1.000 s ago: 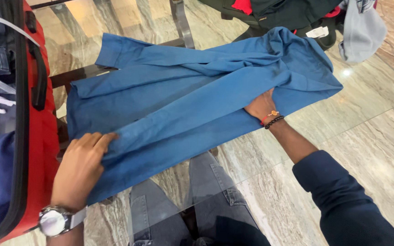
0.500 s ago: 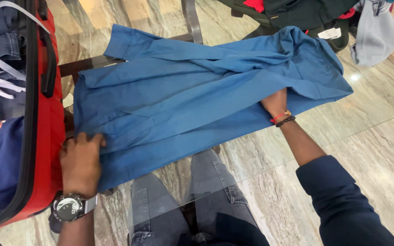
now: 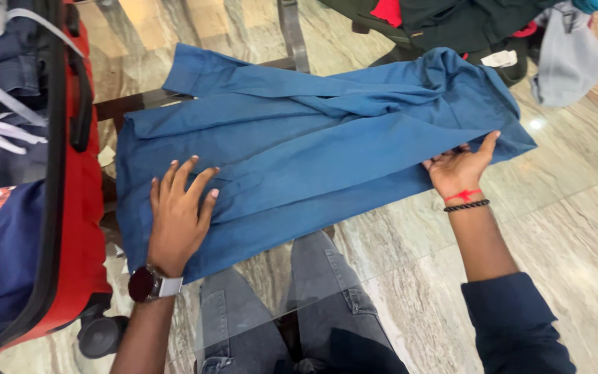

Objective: The person folds a pair of trousers and a shirt by hand on a glass surface and places them into an open suitcase.

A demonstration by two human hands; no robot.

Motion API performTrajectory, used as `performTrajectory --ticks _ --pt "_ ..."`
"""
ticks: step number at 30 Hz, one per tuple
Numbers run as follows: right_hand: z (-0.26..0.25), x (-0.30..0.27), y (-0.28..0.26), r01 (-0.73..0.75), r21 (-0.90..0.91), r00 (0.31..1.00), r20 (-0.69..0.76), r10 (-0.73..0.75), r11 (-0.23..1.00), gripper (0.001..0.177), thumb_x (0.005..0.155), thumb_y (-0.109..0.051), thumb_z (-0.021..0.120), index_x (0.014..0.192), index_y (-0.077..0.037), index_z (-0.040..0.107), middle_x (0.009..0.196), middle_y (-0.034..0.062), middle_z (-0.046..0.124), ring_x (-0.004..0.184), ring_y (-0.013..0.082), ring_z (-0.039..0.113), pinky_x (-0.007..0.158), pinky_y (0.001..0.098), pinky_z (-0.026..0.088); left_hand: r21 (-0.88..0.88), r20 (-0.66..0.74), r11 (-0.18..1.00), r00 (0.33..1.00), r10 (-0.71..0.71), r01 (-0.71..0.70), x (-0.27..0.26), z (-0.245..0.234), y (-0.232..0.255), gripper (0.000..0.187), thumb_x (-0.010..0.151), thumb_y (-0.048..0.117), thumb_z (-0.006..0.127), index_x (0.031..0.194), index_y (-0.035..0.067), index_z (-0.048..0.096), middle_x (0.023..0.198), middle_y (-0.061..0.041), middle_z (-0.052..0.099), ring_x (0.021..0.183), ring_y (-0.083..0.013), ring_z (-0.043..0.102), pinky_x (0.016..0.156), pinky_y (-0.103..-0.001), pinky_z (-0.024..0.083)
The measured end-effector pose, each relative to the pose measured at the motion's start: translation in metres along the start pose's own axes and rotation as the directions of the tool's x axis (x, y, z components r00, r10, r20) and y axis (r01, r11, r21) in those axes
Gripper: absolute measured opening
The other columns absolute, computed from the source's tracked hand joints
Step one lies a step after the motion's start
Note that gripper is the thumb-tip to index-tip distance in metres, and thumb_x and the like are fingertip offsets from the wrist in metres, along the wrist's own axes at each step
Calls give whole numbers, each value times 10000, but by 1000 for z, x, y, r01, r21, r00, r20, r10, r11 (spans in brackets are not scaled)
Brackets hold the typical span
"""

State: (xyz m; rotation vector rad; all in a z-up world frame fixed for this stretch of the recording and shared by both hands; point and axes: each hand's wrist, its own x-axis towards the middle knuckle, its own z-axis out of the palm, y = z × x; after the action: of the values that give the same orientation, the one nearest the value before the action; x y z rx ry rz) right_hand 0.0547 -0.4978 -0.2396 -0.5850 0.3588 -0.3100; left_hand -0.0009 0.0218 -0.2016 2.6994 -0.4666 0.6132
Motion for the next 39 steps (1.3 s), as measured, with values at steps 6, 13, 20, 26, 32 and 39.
performTrajectory --ticks 6,13,20,26,32,39 --pt "-65 61 -24 284 -488 927 -80 -366 825 1032 625 53 784 1420 -232 190 1377 95 476 1245 340 577 959 556 523 229 173 959 962 -211 168 -2 35 -36 643 943 617 442 1549 405 400 1652 -104 301 1496 -469 222 1076 -826 98" --pt "-73 30 -66 182 -945 627 325 -708 -273 1343 635 -54 1002 1551 15 22 1514 347 281 1329 547 362 1051 536 384 211 154 962 966 -209 175 -11 42 -51 654 937 638 459 1534 374 429 1645 -117 308 1501 -475 207 1092 -820 95" --pt "31 -34 10 709 -448 430 887 -169 -545 769 1039 -446 674 1637 -62 381 1711 219 310 1602 433 254 1312 559 236 230 75 973 997 -34 16 -9 36 -46 644 913 416 515 1539 280 449 1643 -160 323 1542 -420 225 1174 -734 116" --pt "73 -26 37 750 -346 590 735 334 -563 473 973 -457 630 1337 -158 665 1452 138 564 1343 358 495 1072 490 394 54 154 997 986 -68 60 -8 29 -40 590 900 280 542 1490 262 511 1612 -130 404 1507 -371 336 1201 -664 207" --pt "98 28 36 736 -486 535 844 -35 -471 207 1008 -256 710 1027 -53 742 1063 108 711 1033 314 645 939 409 504 376 201 923 965 -171 86 53 31 -15 386 910 259 639 1281 155 616 1369 -124 587 1388 -372 489 1109 -666 342" --pt "86 69 63 814 -469 349 867 -356 -342 285 998 -94 695 1262 -47 599 1232 149 564 1149 331 560 1026 417 461 296 -25 954 999 -35 41 179 100 -52 444 875 171 675 1306 89 612 1272 -194 622 1196 -386 603 996 -552 480"
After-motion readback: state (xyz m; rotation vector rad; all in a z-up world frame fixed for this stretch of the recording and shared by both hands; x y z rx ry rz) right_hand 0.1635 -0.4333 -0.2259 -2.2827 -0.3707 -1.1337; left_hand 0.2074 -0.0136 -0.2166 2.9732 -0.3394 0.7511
